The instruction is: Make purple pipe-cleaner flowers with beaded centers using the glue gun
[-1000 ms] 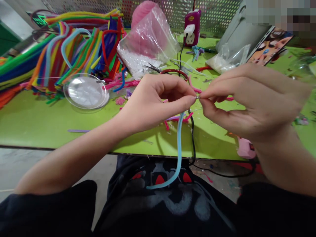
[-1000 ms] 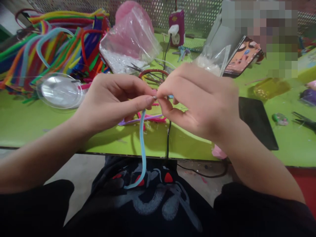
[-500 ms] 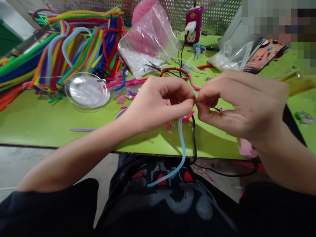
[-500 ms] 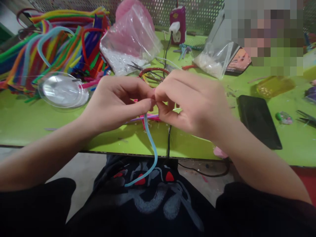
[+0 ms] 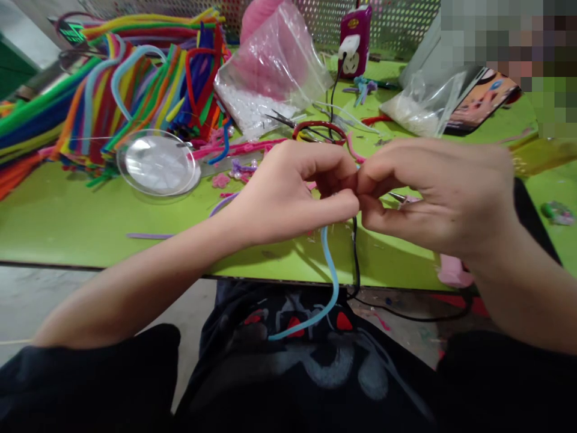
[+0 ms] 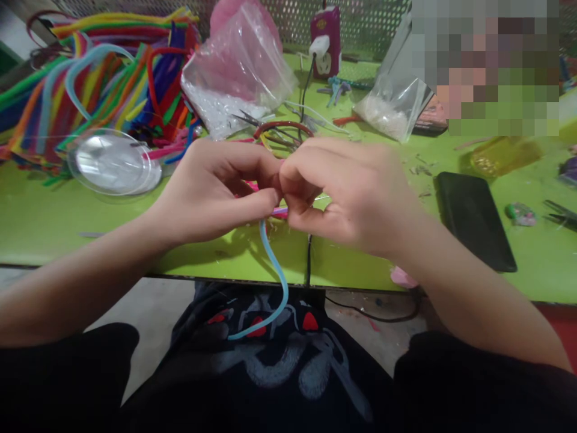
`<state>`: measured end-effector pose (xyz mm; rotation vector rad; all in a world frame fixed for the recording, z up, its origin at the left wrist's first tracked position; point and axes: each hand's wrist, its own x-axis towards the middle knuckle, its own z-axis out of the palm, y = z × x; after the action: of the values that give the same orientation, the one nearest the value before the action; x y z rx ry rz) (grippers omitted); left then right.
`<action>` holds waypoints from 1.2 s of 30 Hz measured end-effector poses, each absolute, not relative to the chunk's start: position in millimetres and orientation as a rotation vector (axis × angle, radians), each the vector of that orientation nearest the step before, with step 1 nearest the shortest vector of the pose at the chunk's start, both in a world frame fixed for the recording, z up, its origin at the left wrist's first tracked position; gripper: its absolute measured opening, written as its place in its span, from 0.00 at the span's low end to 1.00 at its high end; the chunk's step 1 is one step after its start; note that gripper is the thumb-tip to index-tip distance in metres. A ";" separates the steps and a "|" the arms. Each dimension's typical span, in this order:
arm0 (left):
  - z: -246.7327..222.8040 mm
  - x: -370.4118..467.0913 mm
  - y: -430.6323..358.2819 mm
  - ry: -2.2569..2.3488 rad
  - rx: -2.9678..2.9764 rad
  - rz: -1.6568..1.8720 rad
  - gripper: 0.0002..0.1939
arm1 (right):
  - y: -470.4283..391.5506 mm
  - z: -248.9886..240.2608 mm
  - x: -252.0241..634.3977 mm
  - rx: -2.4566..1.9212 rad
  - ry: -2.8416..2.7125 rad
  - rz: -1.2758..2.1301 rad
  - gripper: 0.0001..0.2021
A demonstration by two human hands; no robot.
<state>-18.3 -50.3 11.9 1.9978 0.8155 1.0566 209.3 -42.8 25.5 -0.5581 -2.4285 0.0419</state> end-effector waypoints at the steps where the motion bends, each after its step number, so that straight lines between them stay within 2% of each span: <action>1: 11.6 -18.7 -49.8 0.812 2.008 1.061 0.06 | -42.6 26.0 210.0 -0.558 -2.440 0.047 0.12; 6: 12.4 -20.9 -46.1 0.771 2.002 1.135 0.11 | -41.7 29.0 212.9 -0.584 -2.417 0.004 0.11; 10: 12.4 -19.6 -43.1 0.678 1.929 1.195 0.10 | -41.2 31.0 212.3 -0.587 -2.382 0.006 0.09; 14: 6.9 -18.3 -40.2 0.725 1.674 0.968 0.02 | -39.5 28.9 212.6 -0.758 -2.283 -0.127 0.10; 17: 3.2 -18.7 -37.5 0.786 1.683 0.849 0.05 | -32.7 23.4 217.0 -0.718 -2.269 -0.113 0.12; 20: 5.0 -19.5 -35.8 0.898 1.718 0.926 0.07 | -23.3 19.6 223.9 -0.799 -2.166 -0.001 0.07; 25: 9.7 -20.8 -37.4 0.975 1.748 1.022 0.08 | -19.0 21.1 224.0 -0.769 -2.250 -0.274 0.05; 29: 5.9 -21.5 -38.3 0.920 1.802 1.053 0.12 | -27.9 15.8 214.7 -0.745 -2.405 -0.304 0.08; 32: 5.8 -20.8 -38.7 0.885 1.776 1.016 0.14 | -33.6 12.1 212.7 -0.802 -2.392 -0.525 0.09; 36: 12.5 -20.3 -41.0 0.884 1.650 0.981 0.14 | -37.9 17.7 214.1 -0.752 -2.370 -0.538 0.03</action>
<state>-20.3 -41.0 12.5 1.6497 0.8836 0.9813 214.1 -37.9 17.7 -0.7521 -2.3696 -0.5380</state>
